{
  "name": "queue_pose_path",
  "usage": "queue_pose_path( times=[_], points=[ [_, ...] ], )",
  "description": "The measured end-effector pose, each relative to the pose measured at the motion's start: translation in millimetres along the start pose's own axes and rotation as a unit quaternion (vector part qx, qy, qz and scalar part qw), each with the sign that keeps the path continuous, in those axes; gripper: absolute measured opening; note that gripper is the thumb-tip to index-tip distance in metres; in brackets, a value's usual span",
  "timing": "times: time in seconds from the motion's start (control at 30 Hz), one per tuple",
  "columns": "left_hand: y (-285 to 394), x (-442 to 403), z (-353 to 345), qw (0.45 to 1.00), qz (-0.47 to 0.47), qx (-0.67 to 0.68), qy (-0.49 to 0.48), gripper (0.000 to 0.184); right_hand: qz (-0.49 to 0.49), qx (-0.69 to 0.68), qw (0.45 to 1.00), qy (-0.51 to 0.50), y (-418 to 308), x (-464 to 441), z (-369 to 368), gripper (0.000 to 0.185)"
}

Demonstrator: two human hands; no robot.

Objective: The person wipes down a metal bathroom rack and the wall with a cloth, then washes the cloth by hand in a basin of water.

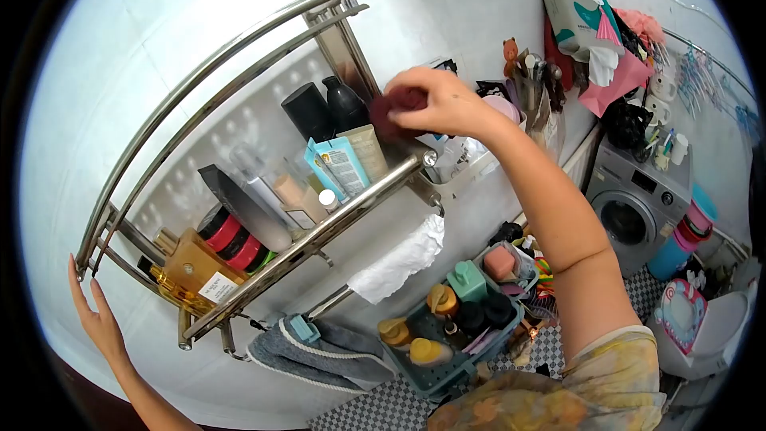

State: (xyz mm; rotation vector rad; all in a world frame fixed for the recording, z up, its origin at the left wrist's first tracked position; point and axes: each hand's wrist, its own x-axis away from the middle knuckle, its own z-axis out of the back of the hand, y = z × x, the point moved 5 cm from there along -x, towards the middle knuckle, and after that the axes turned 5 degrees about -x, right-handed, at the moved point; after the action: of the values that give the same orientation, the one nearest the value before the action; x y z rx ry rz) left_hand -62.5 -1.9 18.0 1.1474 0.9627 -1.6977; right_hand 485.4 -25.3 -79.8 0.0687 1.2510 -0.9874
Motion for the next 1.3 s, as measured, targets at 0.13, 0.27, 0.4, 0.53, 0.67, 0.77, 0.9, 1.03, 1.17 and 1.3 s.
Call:
queue_pose_path(
  times=[0.13,0.27,0.4,0.53,0.67,0.77,0.9,1.03,1.17,1.3],
  points=[
    [-5,-1,-1,1.0,0.0,-0.003,-0.002,0.041,-0.051,0.038,0.988,-0.138,10,-4,-9,0.027],
    [-6,0,-1,1.0,0.003,-0.008,0.003,0.041,-0.149,0.032,0.952,-0.264,-2,-8,-6,0.027],
    [-11,1,-2,1.0,0.006,-0.005,0.0,0.041,-0.169,0.001,0.932,-0.319,4,-8,-3,0.025],
    [-7,0,-1,1.0,-0.012,-0.017,0.013,0.04,-0.129,0.018,0.947,-0.293,14,-11,-13,0.026],
    [-9,0,-2,1.0,-0.007,-0.006,0.013,0.04,-0.05,0.056,0.966,-0.247,19,-17,-15,0.03],
    [-14,-1,-2,1.0,-0.003,-0.003,0.003,0.04,0.038,0.076,0.977,-0.198,18,-19,-8,0.033],
    [-13,-1,-1,1.0,-0.005,-0.006,-0.007,0.041,-0.128,0.052,0.935,-0.327,5,-21,-2,0.032],
    [-13,-2,-2,1.0,0.001,0.007,-0.004,0.04,-0.142,0.03,0.93,-0.337,-6,-25,16,0.031],
    [-14,-2,-3,1.0,0.004,-0.013,-0.002,0.04,-0.088,-0.061,0.986,-0.128,4,-28,45,0.032],
    [-15,-2,-4,1.0,0.003,-0.008,0.001,0.041,-0.124,-0.258,0.954,0.088,0,-11,70,0.032]
  ],
)
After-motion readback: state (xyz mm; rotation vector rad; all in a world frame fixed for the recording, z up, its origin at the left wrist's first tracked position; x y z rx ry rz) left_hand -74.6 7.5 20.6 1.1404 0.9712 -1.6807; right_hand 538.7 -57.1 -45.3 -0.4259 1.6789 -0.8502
